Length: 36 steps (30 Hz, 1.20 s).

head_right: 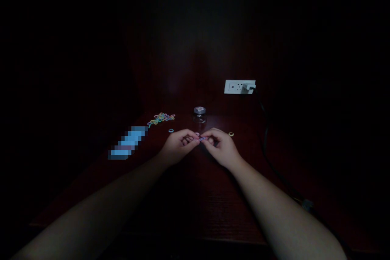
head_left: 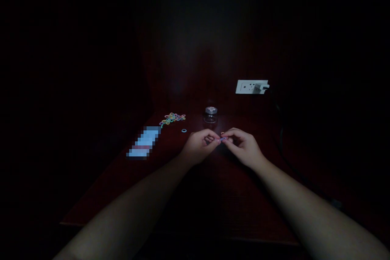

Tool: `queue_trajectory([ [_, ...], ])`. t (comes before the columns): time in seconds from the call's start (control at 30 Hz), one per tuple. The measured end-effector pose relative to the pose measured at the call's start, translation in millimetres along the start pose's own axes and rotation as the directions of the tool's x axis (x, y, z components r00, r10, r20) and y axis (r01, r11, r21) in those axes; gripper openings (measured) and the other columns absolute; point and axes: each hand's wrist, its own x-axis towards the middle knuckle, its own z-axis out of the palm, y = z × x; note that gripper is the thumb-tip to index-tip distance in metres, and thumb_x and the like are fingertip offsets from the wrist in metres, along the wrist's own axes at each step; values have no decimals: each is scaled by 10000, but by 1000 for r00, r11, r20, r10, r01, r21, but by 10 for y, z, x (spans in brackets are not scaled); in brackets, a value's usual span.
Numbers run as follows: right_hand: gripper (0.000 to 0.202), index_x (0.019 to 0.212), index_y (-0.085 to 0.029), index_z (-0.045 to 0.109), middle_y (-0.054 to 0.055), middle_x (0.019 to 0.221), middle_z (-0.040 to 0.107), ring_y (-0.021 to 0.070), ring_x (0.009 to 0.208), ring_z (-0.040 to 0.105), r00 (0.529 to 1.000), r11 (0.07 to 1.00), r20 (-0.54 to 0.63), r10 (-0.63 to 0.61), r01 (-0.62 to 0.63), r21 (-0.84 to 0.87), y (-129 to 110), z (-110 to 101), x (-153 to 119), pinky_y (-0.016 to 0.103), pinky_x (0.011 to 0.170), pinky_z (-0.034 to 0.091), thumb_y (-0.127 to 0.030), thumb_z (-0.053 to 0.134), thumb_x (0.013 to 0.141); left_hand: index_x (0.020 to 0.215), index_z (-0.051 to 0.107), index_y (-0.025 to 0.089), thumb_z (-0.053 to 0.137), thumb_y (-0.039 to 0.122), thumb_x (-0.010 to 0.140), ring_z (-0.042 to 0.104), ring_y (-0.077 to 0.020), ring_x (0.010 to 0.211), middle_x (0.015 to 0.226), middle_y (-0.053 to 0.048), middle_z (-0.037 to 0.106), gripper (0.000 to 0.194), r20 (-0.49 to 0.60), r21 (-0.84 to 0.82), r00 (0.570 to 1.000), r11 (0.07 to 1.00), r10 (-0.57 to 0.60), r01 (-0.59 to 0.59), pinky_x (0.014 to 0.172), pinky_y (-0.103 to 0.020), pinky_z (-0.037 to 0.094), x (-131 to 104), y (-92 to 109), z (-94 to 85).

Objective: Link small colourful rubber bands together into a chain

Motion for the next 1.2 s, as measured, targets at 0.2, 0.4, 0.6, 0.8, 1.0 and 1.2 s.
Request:
queue_trajectory([
  [0.2,136,857,-181,653,50,801,620,150,674,555,1000,1000,-4,25,-25,3,3,4,-4,276,619,460,-304,613,815,857,644,152,631,284,771,575,-91,636,785,-31,670,158,-24,7,1000,1000,6,-6,551,-193,444,1,-7,4],
  [0.4,133,818,-183,654,30,728,579,154,674,548,1000,1000,18,13,-13,-4,-40,8,10,293,661,466,-306,605,818,899,642,163,655,261,741,571,-94,659,794,-23,660,187,-5,98,997,993,71,-70,554,-191,429,1,-3,-14],
  [0.6,126,804,-179,648,-3,640,511,129,597,482,998,1000,49,26,-26,11,-38,25,5,283,639,451,-295,600,814,855,659,174,607,284,789,561,-99,655,808,-24,667,139,-8,177,997,981,77,-75,553,-200,419,7,-23,-33],
  [0.8,142,767,-170,620,-28,590,472,108,547,431,993,993,79,85,-91,74,-1,77,0,265,602,432,-307,600,801,890,653,168,613,263,779,545,-98,652,813,-30,639,152,14,199,993,972,121,-121,561,-199,426,6,-25,-49],
  [1.0,127,749,-167,599,-42,566,434,97,523,390,984,978,98,147,-160,133,23,78,12,241,542,378,-291,618,775,816,649,164,602,317,795,527,-93,610,730,-15,629,162,61,235,997,969,56,-69,535,-195,404,6,-20,-68],
  [1.2,104,755,-165,589,-34,592,477,98,532,416,969,960,140,204,-226,162,72,85,14,227,518,331,-267,605,769,816,638,157,564,293,815,538,-100,636,784,-20,640,155,120,248,993,968,-1,-29,584,-209,427,18,-19,-84],
])
